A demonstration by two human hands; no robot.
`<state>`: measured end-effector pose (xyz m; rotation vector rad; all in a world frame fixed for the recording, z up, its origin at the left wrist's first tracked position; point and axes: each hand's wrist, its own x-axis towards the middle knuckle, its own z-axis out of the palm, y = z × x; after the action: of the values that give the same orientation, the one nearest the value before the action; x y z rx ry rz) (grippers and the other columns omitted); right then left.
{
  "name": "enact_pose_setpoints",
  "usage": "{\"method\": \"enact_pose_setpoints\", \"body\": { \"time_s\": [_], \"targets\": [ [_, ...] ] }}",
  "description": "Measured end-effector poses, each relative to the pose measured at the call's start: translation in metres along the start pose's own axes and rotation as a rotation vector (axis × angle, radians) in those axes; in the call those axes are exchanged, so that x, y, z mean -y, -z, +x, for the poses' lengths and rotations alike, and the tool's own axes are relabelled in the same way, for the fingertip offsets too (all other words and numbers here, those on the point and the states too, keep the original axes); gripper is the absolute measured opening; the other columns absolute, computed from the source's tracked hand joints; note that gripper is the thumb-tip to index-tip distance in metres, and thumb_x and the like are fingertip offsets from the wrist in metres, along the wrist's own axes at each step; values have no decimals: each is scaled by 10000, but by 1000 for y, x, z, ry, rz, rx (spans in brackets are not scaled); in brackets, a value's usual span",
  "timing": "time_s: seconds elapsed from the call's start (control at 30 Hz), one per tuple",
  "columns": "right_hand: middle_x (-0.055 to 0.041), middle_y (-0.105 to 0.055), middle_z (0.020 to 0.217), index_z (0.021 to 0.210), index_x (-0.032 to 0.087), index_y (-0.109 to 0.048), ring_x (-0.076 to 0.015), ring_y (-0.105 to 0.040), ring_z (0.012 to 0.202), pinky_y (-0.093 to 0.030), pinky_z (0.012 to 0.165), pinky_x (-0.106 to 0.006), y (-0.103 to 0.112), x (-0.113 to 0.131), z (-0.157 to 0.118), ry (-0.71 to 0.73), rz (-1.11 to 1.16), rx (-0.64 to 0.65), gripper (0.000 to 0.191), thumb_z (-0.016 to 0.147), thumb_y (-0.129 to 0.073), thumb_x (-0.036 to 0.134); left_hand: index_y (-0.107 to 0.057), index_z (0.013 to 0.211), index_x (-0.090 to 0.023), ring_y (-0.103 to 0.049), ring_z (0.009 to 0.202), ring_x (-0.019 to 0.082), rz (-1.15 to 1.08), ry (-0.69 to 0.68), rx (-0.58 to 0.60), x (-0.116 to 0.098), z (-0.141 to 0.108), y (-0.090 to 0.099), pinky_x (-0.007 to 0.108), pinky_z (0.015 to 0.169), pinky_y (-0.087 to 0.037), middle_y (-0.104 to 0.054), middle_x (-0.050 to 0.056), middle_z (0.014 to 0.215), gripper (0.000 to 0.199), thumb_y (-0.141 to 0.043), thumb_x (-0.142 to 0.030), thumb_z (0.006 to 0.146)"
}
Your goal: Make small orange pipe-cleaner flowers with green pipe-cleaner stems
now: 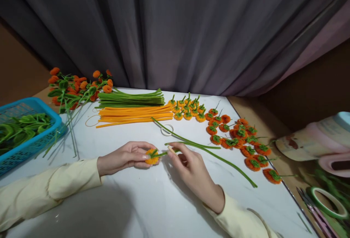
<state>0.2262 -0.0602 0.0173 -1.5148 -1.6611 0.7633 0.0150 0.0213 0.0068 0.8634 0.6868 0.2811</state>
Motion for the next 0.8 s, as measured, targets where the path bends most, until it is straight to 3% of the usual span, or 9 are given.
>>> {"method": "enact_pose_setpoints", "body": {
  "time_s": [0.13, 0.27, 0.47, 0.8],
  "targets": [
    [-105, -651, 949, 1224, 183, -488, -160, -619, 717, -472, 591, -243, 2, -3, -10, 357, -401, -160, 328, 900, -448, 167, -581, 1036, -127, -651, 968, 233, -55, 19, -30, 0, -1, -2, 289, 829, -503, -681, 151, 1019, 338, -701, -204, 730],
    [-176, -609, 1124, 1195, 160, -519, -189, -649, 757, -451, 504, -240, 3, 7, -19, 551, -698, -109, 335, 886, -396, 122, -596, 1033, -111, -673, 893, 221, -68, 84, 44, 1, -2, -3, 285, 793, -516, -690, 137, 954, 334, -700, -209, 731],
    [-157, -657, 1016, 1077, 98, -560, -173, -658, 768, -475, 478, -220, 0, 16, -16, 660, -699, 142, 342, 908, -263, 95, -619, 1002, -124, -687, 720, 150, -74, 131, 86, 5, -1, -5, 274, 784, -517, -703, 83, 835, 328, -728, -208, 705],
    [-207, -643, 899, 1069, -31, -526, -212, -622, 674, -481, 475, -283, -3, 19, -22, 881, -834, 179, 331, 888, -260, 43, -617, 989, -136, -673, 672, 128, 16, 145, 97, 7, -1, -6, 294, 770, -528, -690, 49, 802, 374, -754, -291, 676]
  ]
}}
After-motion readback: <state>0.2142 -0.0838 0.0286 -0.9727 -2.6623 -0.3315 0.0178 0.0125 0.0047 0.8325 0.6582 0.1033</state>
